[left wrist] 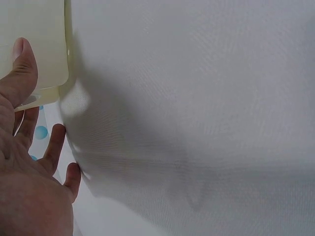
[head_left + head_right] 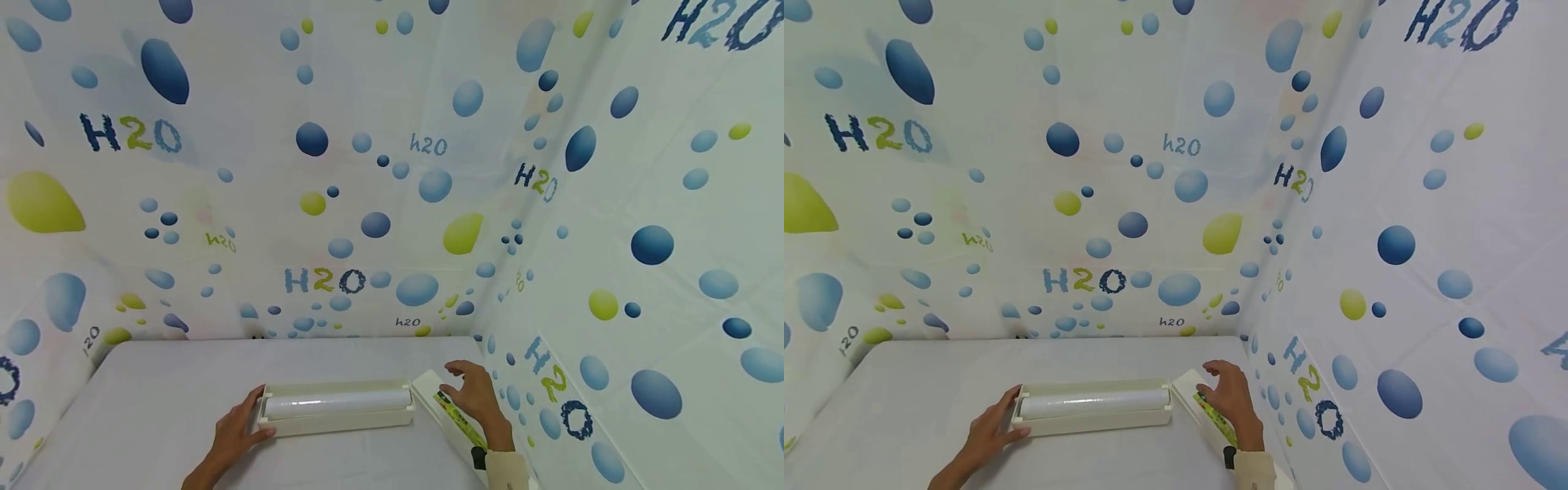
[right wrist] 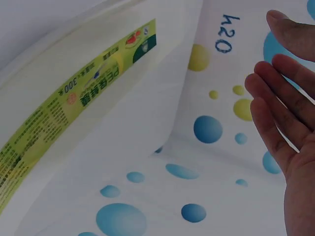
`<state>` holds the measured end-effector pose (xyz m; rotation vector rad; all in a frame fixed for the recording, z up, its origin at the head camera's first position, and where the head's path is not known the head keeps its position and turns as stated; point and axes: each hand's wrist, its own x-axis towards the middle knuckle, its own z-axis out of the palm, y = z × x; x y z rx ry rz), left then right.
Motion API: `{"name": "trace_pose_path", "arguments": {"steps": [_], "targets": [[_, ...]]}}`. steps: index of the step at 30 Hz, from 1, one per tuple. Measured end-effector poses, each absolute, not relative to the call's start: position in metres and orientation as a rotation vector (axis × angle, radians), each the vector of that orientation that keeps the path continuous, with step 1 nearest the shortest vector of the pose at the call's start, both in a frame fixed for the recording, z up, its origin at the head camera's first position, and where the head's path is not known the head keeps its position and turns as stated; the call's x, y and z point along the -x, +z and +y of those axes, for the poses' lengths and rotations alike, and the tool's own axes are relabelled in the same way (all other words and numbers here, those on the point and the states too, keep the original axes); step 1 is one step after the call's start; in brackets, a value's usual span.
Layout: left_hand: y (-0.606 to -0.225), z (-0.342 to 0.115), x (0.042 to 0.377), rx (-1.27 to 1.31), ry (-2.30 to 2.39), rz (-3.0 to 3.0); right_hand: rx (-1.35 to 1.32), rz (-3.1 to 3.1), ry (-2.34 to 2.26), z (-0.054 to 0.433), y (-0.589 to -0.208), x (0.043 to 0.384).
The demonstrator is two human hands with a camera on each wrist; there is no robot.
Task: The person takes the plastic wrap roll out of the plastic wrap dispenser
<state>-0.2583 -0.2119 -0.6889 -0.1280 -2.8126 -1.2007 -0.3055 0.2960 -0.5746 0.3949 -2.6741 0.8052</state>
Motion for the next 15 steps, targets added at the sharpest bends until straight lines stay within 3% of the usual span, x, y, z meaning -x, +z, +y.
{"name": "trace_pose_path", "arguments": {"steps": [15], "targets": [[-0.688, -0.21, 0.257, 0.129, -1.153, -2.811, -0.668, -2.734, 0.846, 0.253, -0.568, 0.327]]}}
